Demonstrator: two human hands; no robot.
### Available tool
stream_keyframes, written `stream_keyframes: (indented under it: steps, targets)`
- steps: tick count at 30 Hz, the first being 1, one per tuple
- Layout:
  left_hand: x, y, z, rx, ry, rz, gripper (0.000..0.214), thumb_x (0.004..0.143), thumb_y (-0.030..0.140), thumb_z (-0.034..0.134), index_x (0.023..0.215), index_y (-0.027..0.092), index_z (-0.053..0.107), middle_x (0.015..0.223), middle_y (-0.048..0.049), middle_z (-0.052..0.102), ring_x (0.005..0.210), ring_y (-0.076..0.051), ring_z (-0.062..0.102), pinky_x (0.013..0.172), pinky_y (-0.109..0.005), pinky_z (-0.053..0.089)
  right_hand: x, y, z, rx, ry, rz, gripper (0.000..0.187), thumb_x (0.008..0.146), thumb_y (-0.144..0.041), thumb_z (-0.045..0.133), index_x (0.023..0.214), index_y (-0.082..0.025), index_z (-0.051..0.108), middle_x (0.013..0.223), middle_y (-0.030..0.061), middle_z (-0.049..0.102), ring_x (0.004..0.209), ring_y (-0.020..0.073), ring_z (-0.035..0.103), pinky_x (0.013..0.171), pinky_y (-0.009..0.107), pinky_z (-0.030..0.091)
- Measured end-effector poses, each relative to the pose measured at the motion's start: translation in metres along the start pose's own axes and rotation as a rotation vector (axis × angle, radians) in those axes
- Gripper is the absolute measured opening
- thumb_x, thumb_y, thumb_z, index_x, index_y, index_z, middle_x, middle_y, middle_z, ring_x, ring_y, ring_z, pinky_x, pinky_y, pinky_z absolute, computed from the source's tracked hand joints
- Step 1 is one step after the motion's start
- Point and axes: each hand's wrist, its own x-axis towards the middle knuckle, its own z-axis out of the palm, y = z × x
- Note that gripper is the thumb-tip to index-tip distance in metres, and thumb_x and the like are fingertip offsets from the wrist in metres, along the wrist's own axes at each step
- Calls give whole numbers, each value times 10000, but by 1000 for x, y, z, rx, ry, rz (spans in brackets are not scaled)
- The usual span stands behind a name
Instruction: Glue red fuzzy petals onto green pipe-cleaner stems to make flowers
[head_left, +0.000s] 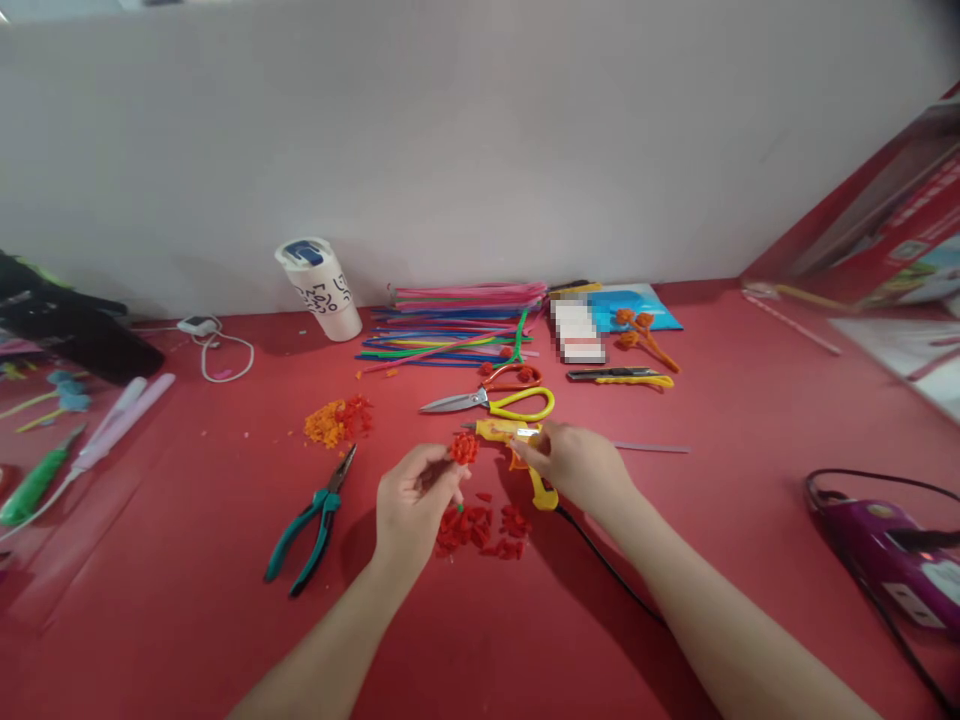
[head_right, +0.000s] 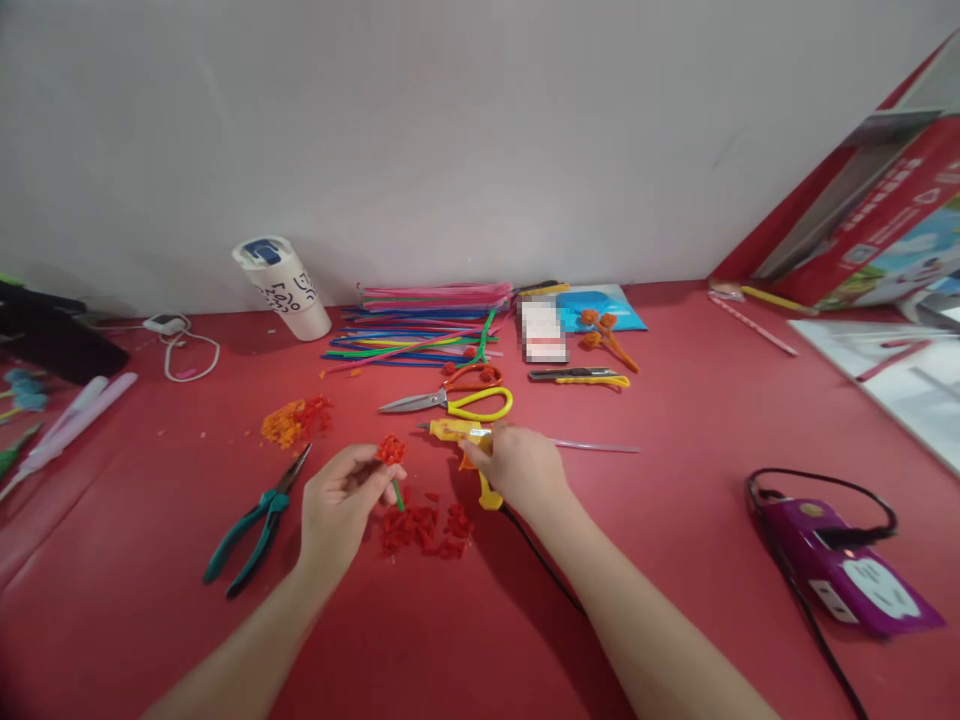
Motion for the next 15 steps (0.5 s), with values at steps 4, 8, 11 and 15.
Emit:
stream_keyframes:
  steps: [4, 8, 11, 15]
  targets:
    - [1, 7, 1, -51, 14, -112, 84, 744, 206, 620, 677, 159, 599, 583, 7, 643, 414, -67, 524, 433, -176, 442, -4, -4, 7, 5, -15, -19, 390, 821, -491, 492, 683, -162, 647, 644, 118, 662, 604, 216, 615, 481, 262, 235]
    - [5, 5, 1, -223, -30, -268, 146, 750, 271, 638, 683, 143, 614, 610, -8, 649, 408, -69, 530, 396, -179, 415, -4, -1, 7, 79, -22, -82, 330, 814, -381, 516, 571, -174, 601, 607, 82, 651, 577, 174, 587, 484, 256, 253]
    - [9, 2, -1, -343, -53, -350, 142, 741, 269, 646, 731, 127, 631, 607, -6, 640, 406, -62, 518, 393, -172, 401, -3, 6, 1, 135, 9, -56, 351, 820, -400, 488, 563, -178, 575, 536, 44, 604, 502, 147, 533, 469, 248, 272]
    - [12, 3, -4, -434, -89, -394, 137, 733, 257, 657, 731, 123, 630, 595, 10, 620, 370, -16, 435, 348, -129, 280, -2, 18, -10, 639, 135, -42, 345, 781, -499, 516, 677, -175, 573, 589, 4, 573, 537, 138, 523, 495, 236, 340]
